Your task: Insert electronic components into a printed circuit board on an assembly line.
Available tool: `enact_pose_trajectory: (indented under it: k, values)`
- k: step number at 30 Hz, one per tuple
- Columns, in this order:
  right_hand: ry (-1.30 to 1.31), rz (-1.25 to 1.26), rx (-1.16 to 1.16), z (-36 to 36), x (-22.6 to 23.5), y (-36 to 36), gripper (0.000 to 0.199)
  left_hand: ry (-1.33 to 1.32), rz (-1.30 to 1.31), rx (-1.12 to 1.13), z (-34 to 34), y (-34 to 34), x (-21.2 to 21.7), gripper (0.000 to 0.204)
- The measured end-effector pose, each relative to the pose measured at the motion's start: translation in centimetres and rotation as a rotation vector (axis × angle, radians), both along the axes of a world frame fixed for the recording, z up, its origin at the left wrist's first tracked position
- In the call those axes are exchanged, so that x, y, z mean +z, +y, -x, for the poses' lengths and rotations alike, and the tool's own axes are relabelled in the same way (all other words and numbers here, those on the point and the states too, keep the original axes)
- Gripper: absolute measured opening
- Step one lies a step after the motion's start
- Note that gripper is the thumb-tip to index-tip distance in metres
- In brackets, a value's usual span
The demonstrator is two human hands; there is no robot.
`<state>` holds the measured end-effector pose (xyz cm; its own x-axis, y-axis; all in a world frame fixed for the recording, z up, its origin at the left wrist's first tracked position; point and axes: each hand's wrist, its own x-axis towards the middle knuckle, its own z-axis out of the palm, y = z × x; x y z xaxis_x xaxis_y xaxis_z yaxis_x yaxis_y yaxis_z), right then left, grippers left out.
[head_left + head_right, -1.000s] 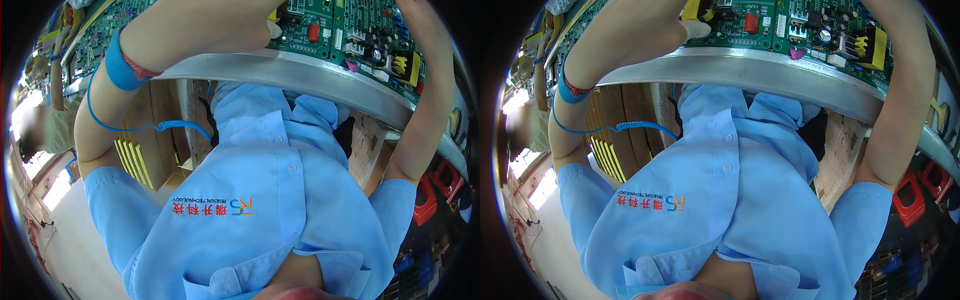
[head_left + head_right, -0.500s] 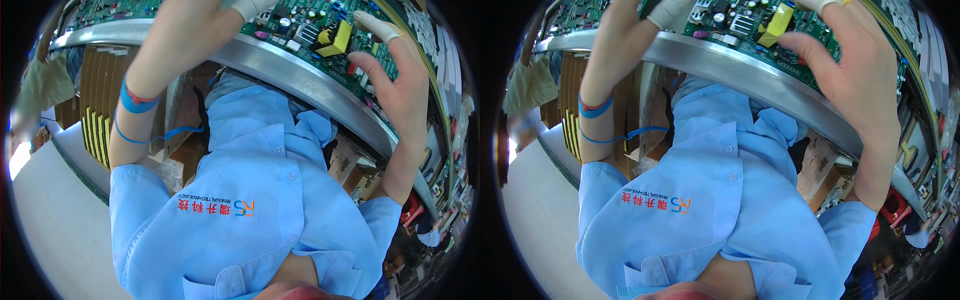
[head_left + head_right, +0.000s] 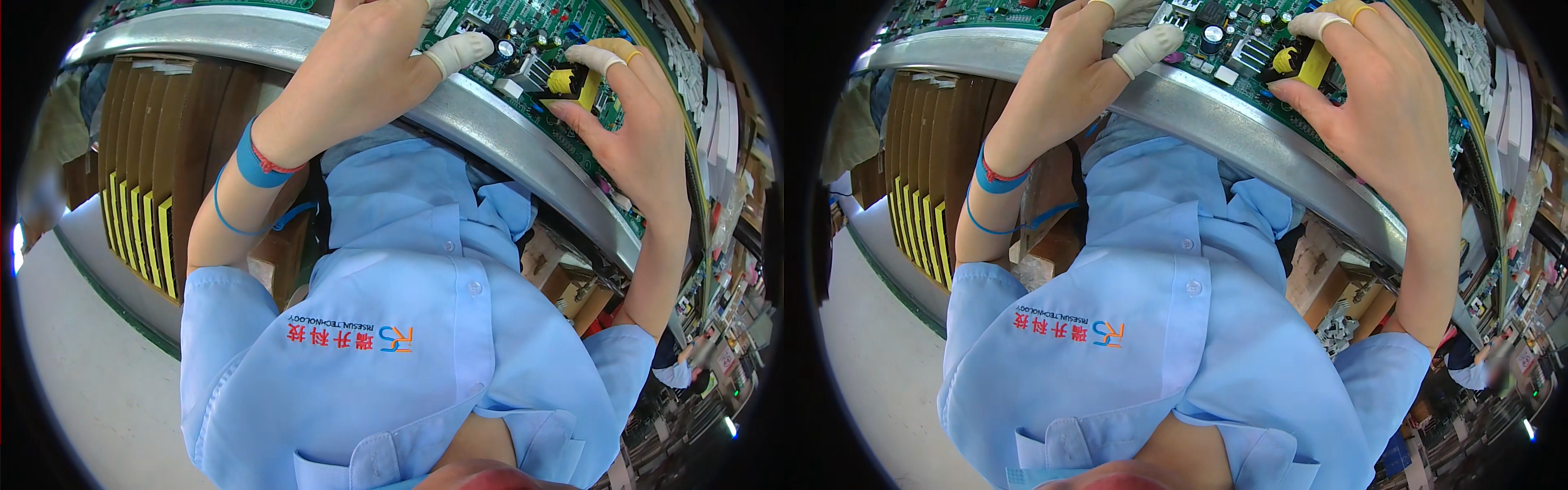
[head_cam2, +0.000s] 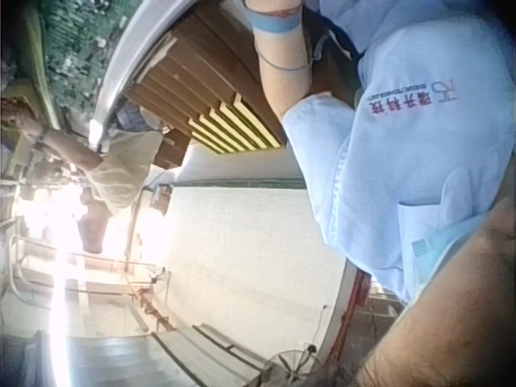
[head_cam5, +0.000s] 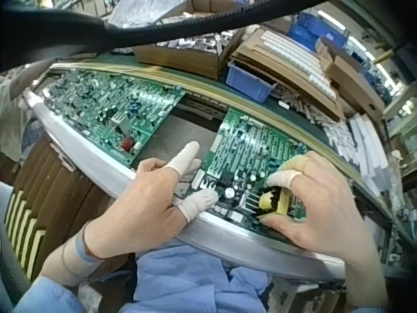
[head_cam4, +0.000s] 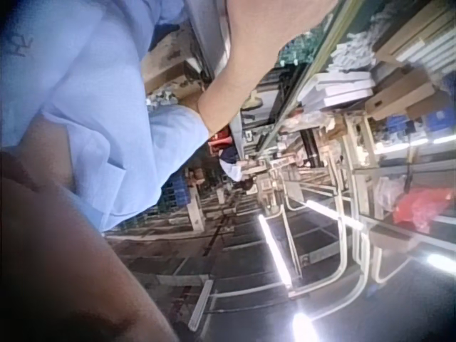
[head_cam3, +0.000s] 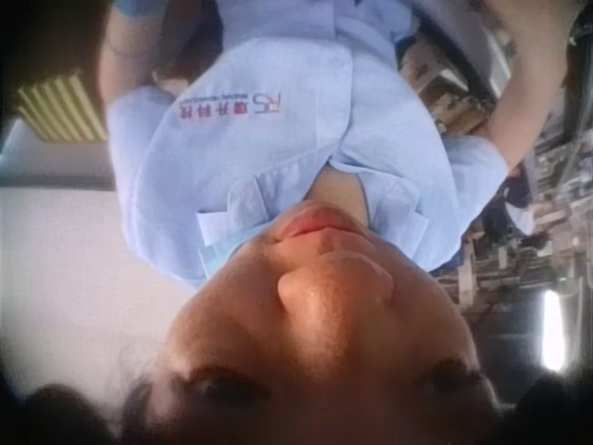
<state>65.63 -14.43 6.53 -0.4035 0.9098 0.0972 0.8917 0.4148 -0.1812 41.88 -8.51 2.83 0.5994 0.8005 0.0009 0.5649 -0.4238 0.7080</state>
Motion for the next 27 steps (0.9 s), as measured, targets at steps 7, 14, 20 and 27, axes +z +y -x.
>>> enact_pose_trajectory:
  k: [7, 14, 20, 27]
  values:
    - [-0.103, -0.001, 0.091, 0.1, 1.1, 0.7, 0.044, 0.015, 0.028, -0.017, -0.2, 0.2, 0.3, 0.072]
    - [-0.147, 0.165, 0.143, 1.2, 2.0, 1.9, 0.034, 0.046, -0.012, 0.050, -0.1, -0.7, 0.1, 0.073]
    - [-0.178, 0.211, 0.144, 0.7, 2.0, 1.9, 0.031, 0.065, 0.009, 0.086, -1.0, -0.7, 0.5, 0.072]
    - [-0.235, 0.346, -0.086, 1.6, 3.5, 2.2, 0.039, 0.060, 0.000, 0.087, -0.9, -0.8, 0.4, 0.073]
